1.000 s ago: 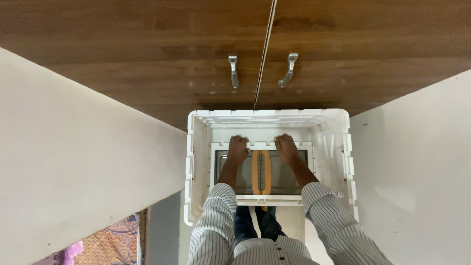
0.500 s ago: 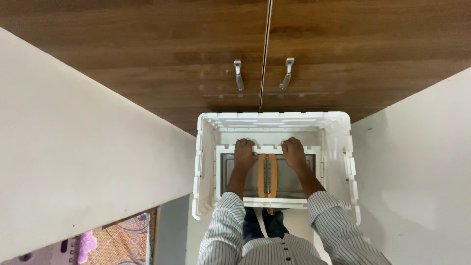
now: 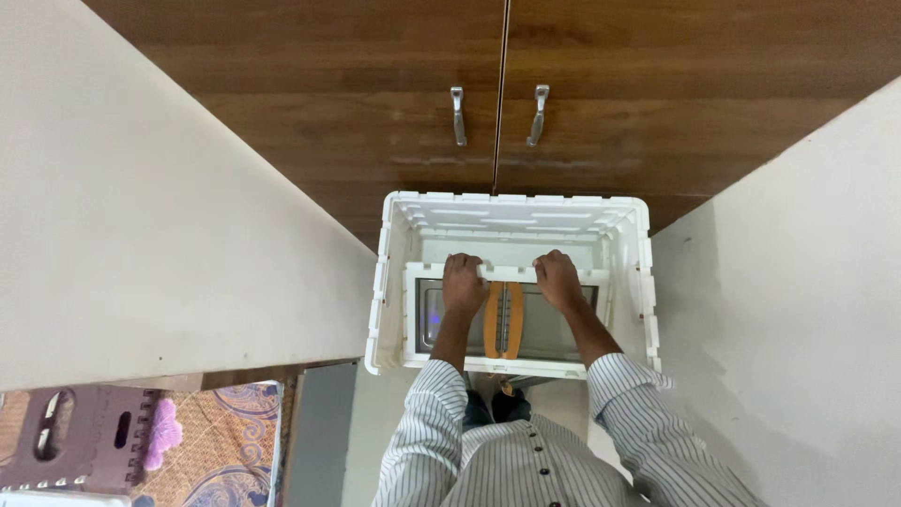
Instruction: The person assembles a white plastic folding storage box by unfolding its sides, inserting a metal mesh shelf, and stacking additional components on top. The person then places the assembled unit against a wall.
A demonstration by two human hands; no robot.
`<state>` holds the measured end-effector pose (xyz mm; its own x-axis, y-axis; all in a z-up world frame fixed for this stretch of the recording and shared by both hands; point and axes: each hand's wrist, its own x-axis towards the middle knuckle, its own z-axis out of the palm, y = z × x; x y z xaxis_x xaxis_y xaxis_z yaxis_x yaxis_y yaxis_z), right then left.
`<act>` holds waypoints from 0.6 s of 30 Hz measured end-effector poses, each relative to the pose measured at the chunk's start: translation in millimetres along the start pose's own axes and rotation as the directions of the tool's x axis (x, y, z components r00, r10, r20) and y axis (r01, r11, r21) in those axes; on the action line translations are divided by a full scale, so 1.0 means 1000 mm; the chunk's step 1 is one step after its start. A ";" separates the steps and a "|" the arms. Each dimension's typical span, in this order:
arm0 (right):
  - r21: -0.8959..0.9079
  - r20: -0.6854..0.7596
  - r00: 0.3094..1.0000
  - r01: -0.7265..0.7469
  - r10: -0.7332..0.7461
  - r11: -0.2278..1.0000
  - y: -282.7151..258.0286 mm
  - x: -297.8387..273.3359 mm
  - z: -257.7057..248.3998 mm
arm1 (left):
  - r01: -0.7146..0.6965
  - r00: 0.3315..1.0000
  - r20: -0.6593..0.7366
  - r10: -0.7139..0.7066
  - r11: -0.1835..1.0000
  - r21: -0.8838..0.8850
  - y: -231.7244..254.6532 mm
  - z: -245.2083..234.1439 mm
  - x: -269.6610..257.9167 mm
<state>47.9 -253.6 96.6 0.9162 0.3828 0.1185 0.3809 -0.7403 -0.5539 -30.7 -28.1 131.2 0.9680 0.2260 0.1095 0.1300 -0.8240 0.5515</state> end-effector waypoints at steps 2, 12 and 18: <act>-0.029 -0.005 1.000 0.011 -0.011 1.000 -0.002 -0.006 -0.004 | -0.044 0.999 -0.011 0.044 0.999 -0.014 0.002 -0.004 -0.007; -0.023 -0.144 0.989 0.041 -0.044 0.999 -0.046 -0.040 -0.038 | -0.123 0.988 -0.096 0.117 0.990 -0.063 0.014 -0.035 -0.036; 0.010 -0.244 0.965 0.097 -0.092 0.995 -0.077 -0.070 -0.063 | -0.223 0.966 -0.152 0.210 0.972 -0.076 0.023 -0.058 -0.059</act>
<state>-37.7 -257.8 182.6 0.8798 0.3024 0.3667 0.4669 -0.6943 -0.5477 -97.0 -29.8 185.3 0.9297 0.1241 0.3468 -0.1060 -0.8116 0.5745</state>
